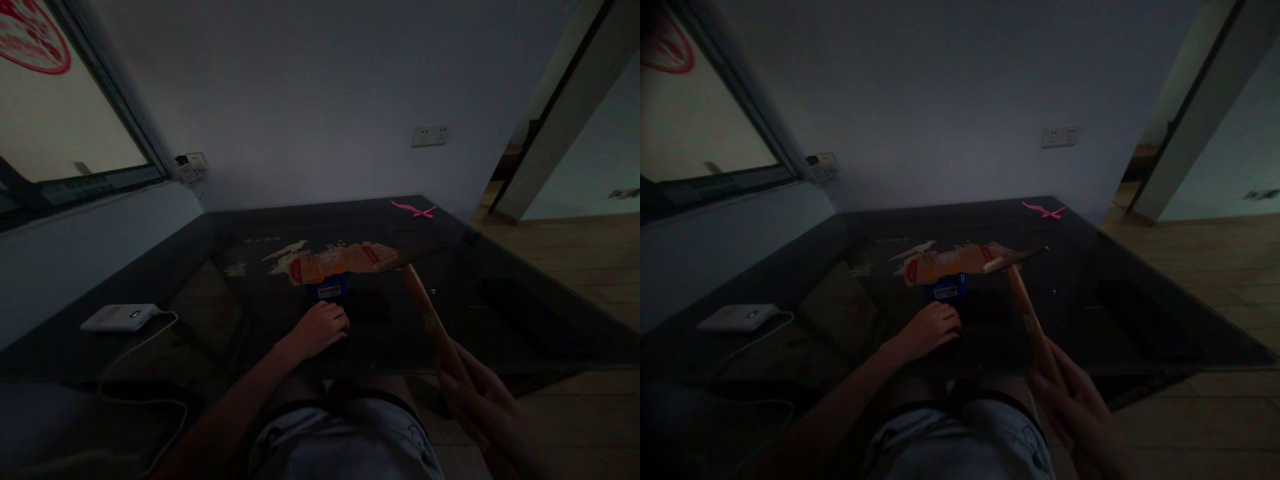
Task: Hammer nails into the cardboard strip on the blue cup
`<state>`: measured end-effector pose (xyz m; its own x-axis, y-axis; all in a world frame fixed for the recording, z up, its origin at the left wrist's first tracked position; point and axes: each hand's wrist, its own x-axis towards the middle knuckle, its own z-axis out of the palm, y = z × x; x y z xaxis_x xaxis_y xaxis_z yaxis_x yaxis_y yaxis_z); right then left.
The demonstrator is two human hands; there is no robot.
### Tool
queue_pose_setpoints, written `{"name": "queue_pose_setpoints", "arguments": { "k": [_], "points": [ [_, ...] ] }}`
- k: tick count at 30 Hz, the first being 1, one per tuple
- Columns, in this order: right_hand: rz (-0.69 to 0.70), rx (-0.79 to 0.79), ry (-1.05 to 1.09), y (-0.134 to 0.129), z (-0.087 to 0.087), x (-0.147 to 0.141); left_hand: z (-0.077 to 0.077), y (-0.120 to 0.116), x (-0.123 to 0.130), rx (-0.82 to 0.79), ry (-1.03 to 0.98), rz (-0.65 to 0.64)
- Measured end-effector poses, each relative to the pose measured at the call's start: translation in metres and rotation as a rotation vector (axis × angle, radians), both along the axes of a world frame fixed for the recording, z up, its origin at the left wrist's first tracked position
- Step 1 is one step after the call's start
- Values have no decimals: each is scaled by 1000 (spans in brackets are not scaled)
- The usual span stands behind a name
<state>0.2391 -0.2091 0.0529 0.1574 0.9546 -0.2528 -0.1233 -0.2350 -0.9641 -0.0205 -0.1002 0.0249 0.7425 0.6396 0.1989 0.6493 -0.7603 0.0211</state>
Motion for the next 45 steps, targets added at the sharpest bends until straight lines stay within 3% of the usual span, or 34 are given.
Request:
{"name": "queue_pose_setpoints", "arguments": {
  "k": [5, 9, 13, 16, 19, 21, 25, 28, 32, 39, 42, 45],
  "points": [
    [5, 13, -29, 2, -4, 2, -5, 5, 1, 62, 85, -5],
    [8, 4, -17, 4, -8, 2, -1, 0, -1, 9, -26, 20],
    [15, 4, -5, 2, -1, -4, 22, -11, -8, -113, -317, 33],
    [41, 14, 17, 4, 5, -7, 49, -11, -16, -47, -541, 26],
    [58, 51, 40, 7, 6, -8, 70, 11, -29, 93, -781, 140],
    [73, 63, 47, 10, 6, -9, 75, 38, -37, 150, -936, 269],
    [92, 49, 66, 13, 3, -12, 63, 95, -45, 53, -1145, 363],
    [101, 23, 61, 13, 2, -14, 47, 118, -45, -61, -1166, 365],
    [169, 8, 37, 15, 3, -13, 34, 122, -44, -142, -1116, 347],
    [291, 32, -47, 24, 4, -14, 31, 118, -45, -148, -1064, 360],
    [312, 102, -111, 31, 13, -17, 30, 118, -44, -148, -1066, 366],
    [387, 244, -211, 46, 33, -22, 29, 118, -44, -142, -1041, 377]
  ]
}}
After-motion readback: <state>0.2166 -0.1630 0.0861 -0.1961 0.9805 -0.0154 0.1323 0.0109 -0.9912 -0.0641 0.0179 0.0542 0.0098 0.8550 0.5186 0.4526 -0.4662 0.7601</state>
